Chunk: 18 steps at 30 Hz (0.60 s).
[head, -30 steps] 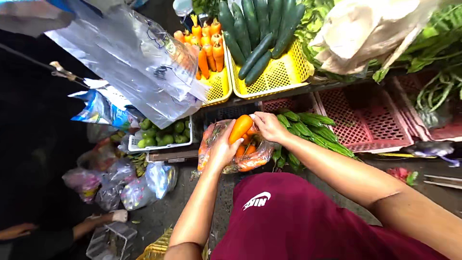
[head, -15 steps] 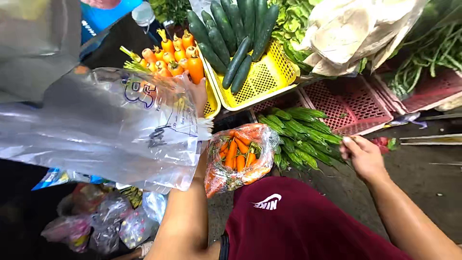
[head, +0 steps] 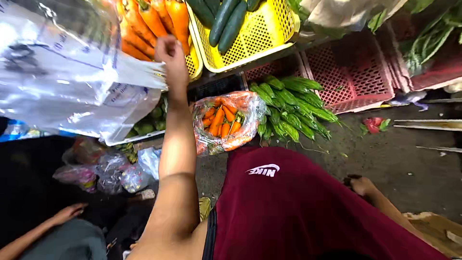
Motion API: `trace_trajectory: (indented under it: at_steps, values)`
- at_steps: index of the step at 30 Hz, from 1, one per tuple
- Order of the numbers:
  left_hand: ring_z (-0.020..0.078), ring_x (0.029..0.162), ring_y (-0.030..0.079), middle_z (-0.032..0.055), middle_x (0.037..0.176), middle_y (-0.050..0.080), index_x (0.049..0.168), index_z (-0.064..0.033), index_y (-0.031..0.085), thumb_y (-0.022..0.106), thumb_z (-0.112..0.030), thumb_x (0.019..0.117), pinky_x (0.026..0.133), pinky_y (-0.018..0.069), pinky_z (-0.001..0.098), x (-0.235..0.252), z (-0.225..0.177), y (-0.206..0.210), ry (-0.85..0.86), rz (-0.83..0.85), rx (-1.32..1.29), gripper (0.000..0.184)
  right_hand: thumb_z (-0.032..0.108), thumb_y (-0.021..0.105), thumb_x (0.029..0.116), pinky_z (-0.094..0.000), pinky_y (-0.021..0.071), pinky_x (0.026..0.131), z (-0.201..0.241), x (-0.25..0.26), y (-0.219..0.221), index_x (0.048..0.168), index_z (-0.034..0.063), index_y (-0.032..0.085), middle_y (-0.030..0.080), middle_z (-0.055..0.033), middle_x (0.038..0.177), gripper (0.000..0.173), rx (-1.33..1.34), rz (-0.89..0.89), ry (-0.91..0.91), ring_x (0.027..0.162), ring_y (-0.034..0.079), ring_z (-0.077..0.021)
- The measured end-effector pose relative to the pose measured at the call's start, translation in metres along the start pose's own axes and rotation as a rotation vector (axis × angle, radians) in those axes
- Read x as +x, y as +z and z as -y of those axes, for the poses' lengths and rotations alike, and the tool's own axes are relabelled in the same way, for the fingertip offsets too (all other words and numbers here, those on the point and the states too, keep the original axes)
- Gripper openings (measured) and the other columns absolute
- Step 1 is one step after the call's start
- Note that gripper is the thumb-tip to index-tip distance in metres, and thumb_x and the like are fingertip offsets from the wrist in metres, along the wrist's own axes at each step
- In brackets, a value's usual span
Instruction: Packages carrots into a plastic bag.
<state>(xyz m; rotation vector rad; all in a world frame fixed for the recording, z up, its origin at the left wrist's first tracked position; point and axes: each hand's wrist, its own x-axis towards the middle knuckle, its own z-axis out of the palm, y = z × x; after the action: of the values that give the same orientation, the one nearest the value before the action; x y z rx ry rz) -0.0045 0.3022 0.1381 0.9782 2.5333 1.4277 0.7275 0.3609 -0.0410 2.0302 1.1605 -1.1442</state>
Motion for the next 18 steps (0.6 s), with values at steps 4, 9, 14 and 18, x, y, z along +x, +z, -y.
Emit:
trace_trajectory:
  at_steps: [4,9,14,18]
  values:
    - [0.0295,0.098,0.07,0.0174,0.106,0.072,0.112,-0.0011,0.071,0.056,-0.02,0.1018,0.091,0.0571,0.0529,-0.129,0.011,0.026,-0.241,0.605,0.292,0.026,0.037,0.046,0.1112,-0.0525,0.0525,0.085,-0.023,0.031,-0.029,0.127,-0.0035,0.063,0.066,-0.0254,0.116,0.047,-0.054,0.045,0.09,0.093,0.065,-0.0317]
    - [0.0481,0.132,0.052,0.0275,0.138,0.058,0.136,0.0023,0.058,0.072,-0.024,0.0878,0.1,0.0472,0.0689,-0.203,0.07,0.102,-0.481,0.753,0.791,0.057,0.025,0.052,0.1092,-0.0546,0.0542,0.087,0.024,0.034,-0.092,0.137,0.0029,0.058,0.065,-0.0248,0.125,0.036,-0.122,0.014,-0.128,0.102,0.067,-0.035]
    - [0.0485,0.133,0.05,0.0282,0.143,0.054,0.123,0.0027,0.068,0.077,-0.023,0.084,0.1,0.0464,0.0695,-0.213,0.071,0.13,-0.489,0.737,0.841,0.047,0.03,0.051,0.1094,-0.0456,0.0579,0.071,0.111,-0.015,-0.171,0.127,0.0017,0.061,0.071,-0.0168,0.109,0.035,-0.187,0.086,-0.431,0.082,0.07,-0.0254]
    - [0.0447,0.115,0.066,0.0252,0.121,0.068,0.128,-0.0028,0.063,0.054,-0.021,0.0997,0.092,0.0536,0.0669,-0.207,0.047,0.086,-0.507,0.568,0.64,0.035,0.027,0.05,0.1094,-0.0371,0.0607,0.07,0.171,-0.089,-0.191,0.125,0.0046,0.064,0.073,-0.0117,0.102,0.031,-0.154,0.14,-0.786,0.077,0.071,-0.0189]
